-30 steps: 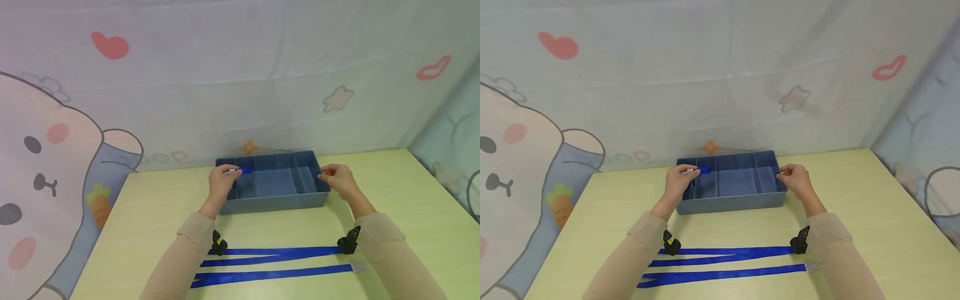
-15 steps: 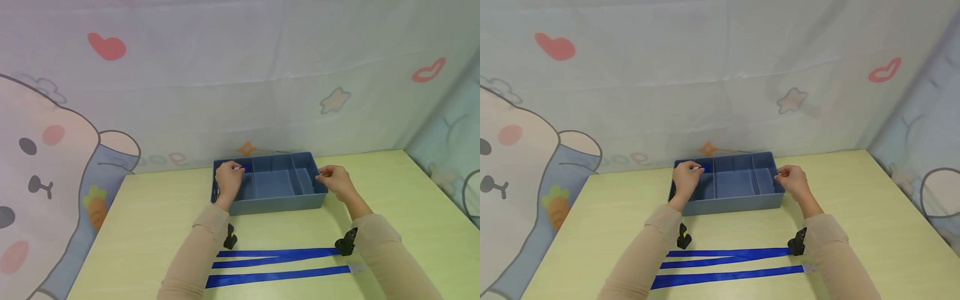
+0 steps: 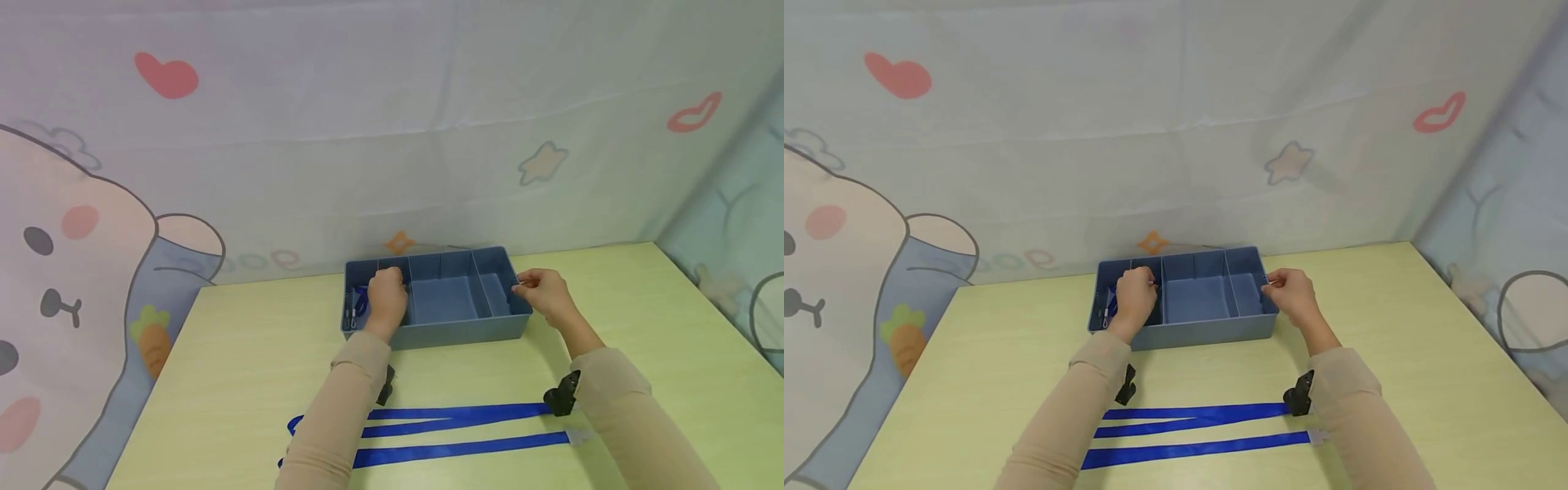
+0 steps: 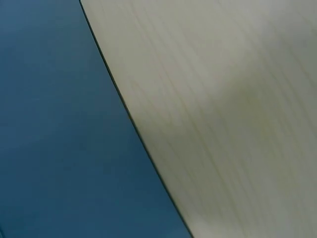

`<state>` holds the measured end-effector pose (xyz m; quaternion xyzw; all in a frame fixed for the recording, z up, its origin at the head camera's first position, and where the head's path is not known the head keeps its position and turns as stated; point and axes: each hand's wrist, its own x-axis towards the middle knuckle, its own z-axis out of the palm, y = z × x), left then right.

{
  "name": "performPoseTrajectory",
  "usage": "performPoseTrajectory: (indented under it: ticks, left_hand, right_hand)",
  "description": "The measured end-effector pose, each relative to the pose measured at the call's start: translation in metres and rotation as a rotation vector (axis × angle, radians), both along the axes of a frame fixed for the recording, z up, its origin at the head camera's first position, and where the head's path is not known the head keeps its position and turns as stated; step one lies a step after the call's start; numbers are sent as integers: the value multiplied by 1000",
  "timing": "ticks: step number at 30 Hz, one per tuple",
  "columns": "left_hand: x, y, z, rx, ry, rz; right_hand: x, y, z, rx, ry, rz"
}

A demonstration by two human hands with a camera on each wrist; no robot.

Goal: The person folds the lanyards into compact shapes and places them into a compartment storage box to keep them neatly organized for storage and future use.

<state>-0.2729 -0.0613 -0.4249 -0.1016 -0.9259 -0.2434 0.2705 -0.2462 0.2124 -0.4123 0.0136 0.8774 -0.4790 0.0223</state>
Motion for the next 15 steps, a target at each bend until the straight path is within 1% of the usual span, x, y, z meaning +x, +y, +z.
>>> performPoseTrajectory:
  ticks: [3, 7, 9, 10, 12, 15]
  left_hand:
    - [-1, 1, -1, -101, -66, 38]
    - [-1, 5, -4, -253, -183, 99]
    - [-1, 6, -4, -307, -241, 109]
    - [-1, 7, -3, -324, -262, 112]
    - [-1, 9, 0, -323, -291, 115]
    - [-1, 10, 4, -275, -321, 98]
  right_hand:
    - [-1, 0, 0, 1, -1, -6]
    - [-1, -1, -1, 4, -1, -8]
    - [-1, -1, -1, 1, -2, -6]
    - [-1, -1, -1, 0, -2, -5]
    - [-1, -1, 0, -1, -2, -4]
    - [-2, -1, 0, -1, -2, -7]
